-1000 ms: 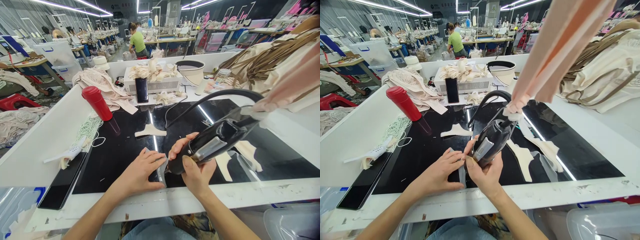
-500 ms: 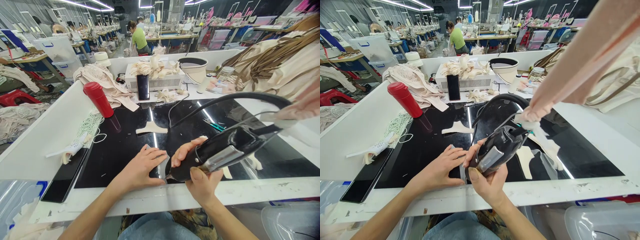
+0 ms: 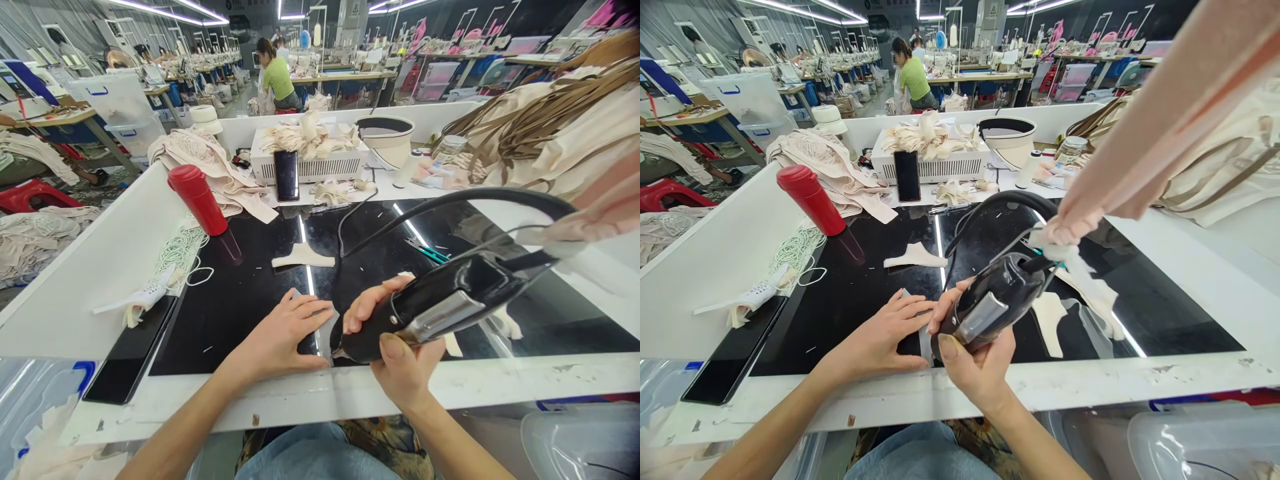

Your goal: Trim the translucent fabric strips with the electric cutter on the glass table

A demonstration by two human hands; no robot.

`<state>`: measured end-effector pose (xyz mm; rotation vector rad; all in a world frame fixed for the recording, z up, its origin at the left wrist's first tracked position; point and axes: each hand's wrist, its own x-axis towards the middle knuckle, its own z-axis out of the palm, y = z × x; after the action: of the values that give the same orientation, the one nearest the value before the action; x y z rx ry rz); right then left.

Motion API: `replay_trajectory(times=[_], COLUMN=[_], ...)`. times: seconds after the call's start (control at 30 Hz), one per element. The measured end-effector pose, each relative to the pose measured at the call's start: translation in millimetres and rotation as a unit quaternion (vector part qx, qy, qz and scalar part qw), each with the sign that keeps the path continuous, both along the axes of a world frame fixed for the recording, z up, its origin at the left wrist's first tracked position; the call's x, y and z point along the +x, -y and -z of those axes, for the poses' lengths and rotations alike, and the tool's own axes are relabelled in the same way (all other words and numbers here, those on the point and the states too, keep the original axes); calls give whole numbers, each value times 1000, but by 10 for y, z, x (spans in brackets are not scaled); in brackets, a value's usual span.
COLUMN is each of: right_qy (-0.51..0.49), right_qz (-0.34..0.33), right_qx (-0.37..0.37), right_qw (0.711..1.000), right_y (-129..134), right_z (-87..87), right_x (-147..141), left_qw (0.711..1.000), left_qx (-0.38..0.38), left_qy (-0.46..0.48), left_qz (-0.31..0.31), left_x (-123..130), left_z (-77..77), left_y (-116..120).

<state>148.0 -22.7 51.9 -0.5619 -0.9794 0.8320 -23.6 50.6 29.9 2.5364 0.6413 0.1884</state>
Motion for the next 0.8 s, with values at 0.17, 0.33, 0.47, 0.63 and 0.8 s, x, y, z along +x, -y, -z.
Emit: replay_trajectory(times=[0.17,0.33,0.47,0.63,0.8], right_qy=[2,2,2,5,16], right_qz=[-1,-3,10,5,7], right_qx=[3,-4,-4,-4,-8], right_qw=[1000,1000,1000,1000,1000], right_y=[-2,5,0,0,10], right_z=[3,-6,-29,-24,-16], right_x=[1,3,8,-3,-18], left_qw=[1000,1000,1000,1000,1000], left_qx=[2,5,-3,-6,-2], left_qy=[2,2,-5,-5,-12], left_qz=[-1,-4,-3,-6,-6], left_x=[-2,8,9,10,11], left_z=[8,-3,-28,-36,-3], left_y=[10,22,30,31,22])
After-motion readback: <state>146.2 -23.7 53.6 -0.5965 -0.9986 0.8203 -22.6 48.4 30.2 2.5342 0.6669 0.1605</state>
